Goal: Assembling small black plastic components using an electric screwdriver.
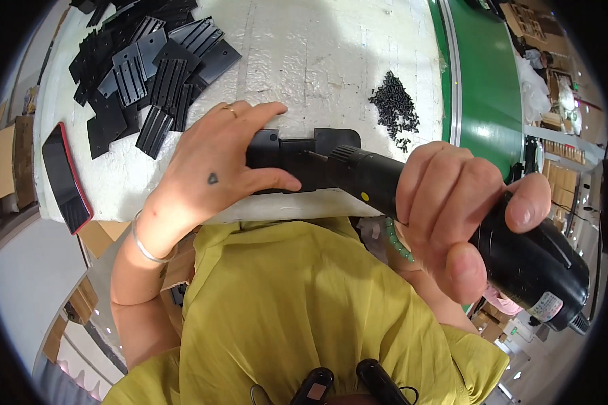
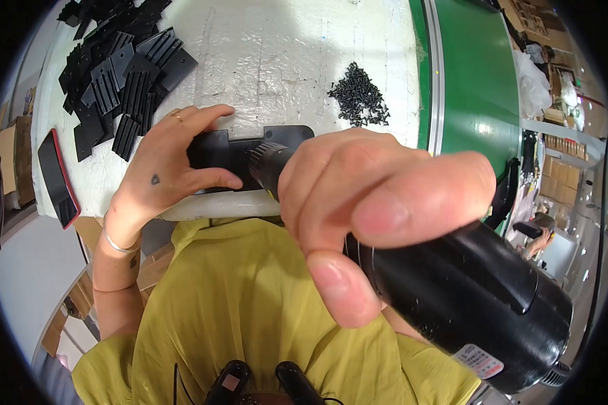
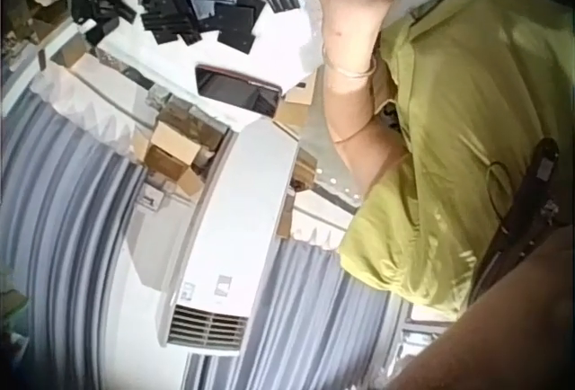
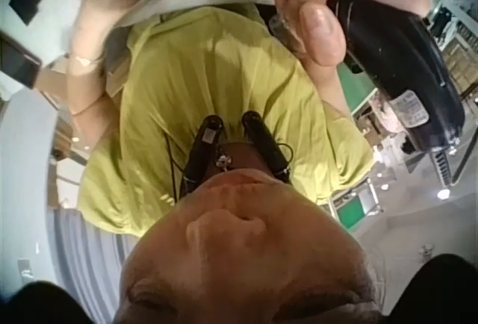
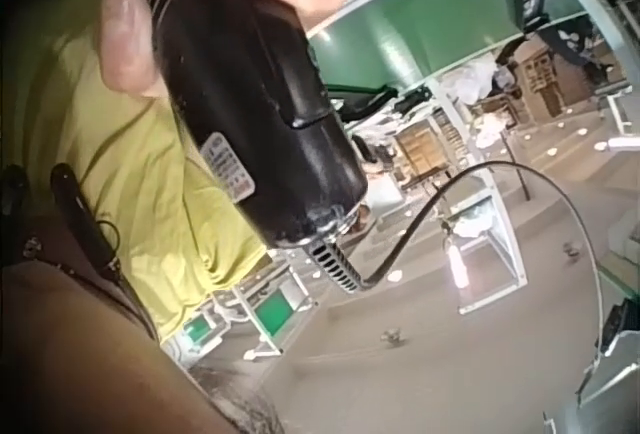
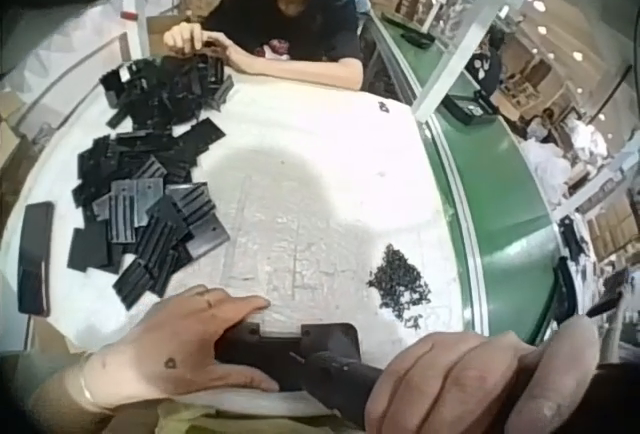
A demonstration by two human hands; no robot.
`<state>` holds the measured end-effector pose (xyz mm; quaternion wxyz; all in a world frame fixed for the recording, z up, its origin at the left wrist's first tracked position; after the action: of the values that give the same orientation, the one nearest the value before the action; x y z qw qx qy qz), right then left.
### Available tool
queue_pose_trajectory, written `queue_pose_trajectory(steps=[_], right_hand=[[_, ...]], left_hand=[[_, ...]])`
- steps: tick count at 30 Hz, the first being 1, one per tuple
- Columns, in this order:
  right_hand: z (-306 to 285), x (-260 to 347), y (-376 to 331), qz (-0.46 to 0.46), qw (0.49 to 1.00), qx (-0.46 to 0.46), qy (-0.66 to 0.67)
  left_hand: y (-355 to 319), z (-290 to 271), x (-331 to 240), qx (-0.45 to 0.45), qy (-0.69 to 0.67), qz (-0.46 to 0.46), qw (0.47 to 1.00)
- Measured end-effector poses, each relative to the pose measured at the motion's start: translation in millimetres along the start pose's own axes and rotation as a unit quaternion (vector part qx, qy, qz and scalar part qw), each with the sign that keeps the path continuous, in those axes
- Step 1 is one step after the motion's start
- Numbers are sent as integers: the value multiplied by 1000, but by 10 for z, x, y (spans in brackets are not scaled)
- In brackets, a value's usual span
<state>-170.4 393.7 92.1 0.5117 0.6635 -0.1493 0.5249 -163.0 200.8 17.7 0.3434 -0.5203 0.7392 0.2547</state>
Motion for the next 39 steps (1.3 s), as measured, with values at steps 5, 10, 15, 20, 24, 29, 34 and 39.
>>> queue_pose_trajectory(steps=[5, 10, 15, 20, 24, 29, 34, 39], right_hand=[[76, -38, 27, 20, 1000, 16, 2], [104, -98, 50, 43, 999, 21, 11], [183, -136, 123, 68, 998, 11, -7], [252, -121, 197, 84, 995, 47, -42], [286, -157, 228, 86, 992, 74, -60], [259, -173, 264, 79, 989, 111, -59], [258, -109, 258, 93, 991, 80, -52], [-286, -2, 380, -21, 996, -66, 62]], left_hand=[[43, 115, 96, 27, 5, 11, 1000], [66, 179, 115, 47, -36, -11, 998], [57, 256, 137, 12, -67, -5, 998], [87, 258, 139, 9, -81, 1, 997], [62, 235, 151, 17, -81, -17, 996], [79, 230, 143, 37, -91, -21, 995], [83, 228, 110, 34, -102, -6, 994], [124, 187, 143, -2, -107, 13, 994]])
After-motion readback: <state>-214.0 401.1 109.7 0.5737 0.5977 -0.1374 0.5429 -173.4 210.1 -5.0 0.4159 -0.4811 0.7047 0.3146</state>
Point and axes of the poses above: each hand's wrist, its own y-axis towards the middle knuckle, its own z-axis out of the palm, x = y × z, the point moved 2 cm from there along y, towards the middle knuckle, and after that the axes turned 1 degree about z, right-handed, at the moved point
